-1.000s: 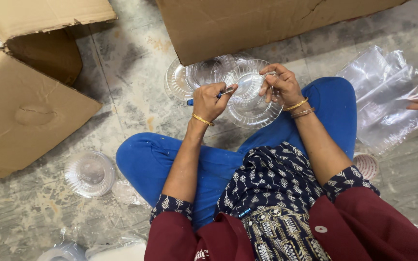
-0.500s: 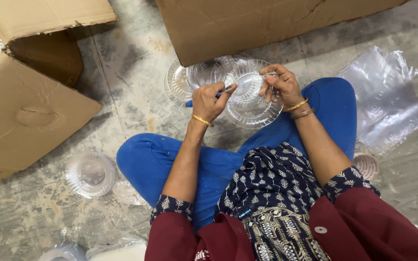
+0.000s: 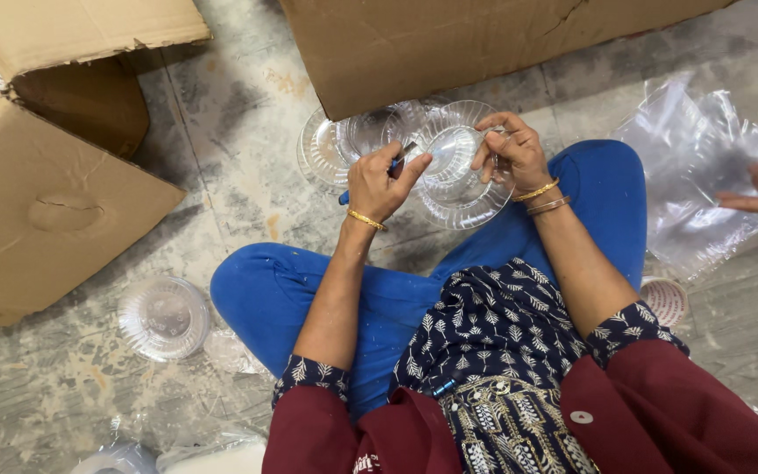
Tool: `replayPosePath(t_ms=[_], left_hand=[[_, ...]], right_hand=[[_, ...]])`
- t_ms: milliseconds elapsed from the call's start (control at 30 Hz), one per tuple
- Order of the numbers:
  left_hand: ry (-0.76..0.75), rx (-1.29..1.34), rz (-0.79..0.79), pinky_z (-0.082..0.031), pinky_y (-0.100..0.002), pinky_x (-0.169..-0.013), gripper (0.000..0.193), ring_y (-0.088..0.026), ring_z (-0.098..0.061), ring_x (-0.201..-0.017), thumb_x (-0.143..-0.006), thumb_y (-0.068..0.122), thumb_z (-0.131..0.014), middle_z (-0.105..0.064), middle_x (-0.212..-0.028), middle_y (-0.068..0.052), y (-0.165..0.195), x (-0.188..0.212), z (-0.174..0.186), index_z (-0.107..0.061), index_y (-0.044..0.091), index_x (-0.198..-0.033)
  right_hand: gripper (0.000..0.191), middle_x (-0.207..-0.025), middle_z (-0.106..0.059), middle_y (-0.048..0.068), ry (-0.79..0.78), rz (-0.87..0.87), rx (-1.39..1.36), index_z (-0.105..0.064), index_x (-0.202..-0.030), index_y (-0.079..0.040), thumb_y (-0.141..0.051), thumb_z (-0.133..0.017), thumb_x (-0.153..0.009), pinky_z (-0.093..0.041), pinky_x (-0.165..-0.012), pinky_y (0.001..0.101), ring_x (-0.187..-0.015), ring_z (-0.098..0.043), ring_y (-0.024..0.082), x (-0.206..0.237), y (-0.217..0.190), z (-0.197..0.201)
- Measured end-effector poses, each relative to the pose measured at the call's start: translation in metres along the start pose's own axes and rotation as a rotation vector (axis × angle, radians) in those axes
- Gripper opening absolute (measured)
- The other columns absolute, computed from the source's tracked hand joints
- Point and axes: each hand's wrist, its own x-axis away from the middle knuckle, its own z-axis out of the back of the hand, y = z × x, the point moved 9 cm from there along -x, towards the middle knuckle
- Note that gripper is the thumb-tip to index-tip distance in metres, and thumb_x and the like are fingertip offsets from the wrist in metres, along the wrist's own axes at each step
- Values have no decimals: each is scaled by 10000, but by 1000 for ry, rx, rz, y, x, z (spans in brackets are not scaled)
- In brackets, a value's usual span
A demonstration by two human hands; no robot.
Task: The person sits on the floor and uses a utility knife to separate stacked clear plastic plates. They then place the separated plates into a plastic bag and set the bag aside.
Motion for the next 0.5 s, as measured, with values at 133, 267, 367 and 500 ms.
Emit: replayPosePath(t_ms=[133,267,367,500], left_hand=[[27,21,-38,-379,-409,-495,498,-274,-546,-494,-947,434,-746,-546,-562,-79,0,3,-4,-570,81,-643],[72,7,-14,-372,-411,-500,537,-279,-527,-491,-924,452,-773,-532,-553,-85,1,3,0,-538,73,-624],[42,29,7,-406,-391,-475,569,-262,-544,-478,-833,520,-790,-536,-559,-76,0,0,5,-503,58,-664],[6,-1,24,-413,-397,-500,567,-266,-551,-505,-853,539,-779,-548,-575,-67,1,-1,3,-511,70,-681]], right_hand=[[239,-843,-728,168,16,-18,-8,-596,-1256,-39,-176,-615,-1061,-395,-428,204,-571,-677,163,0,3,1],[239,-843,-709,131,69,-38,-17,-595,-1252,-37,-161,-630,-1051,-396,-409,220,-590,-695,173,1,6,5],[230,-834,-714,138,71,-20,-22,-596,-1248,-40,-163,-629,-1056,-386,-402,219,-581,-689,170,1,5,5],[228,-828,-724,157,57,-2,-21,-594,-1246,-45,-171,-623,-1058,-380,-403,213,-568,-678,166,0,2,4]])
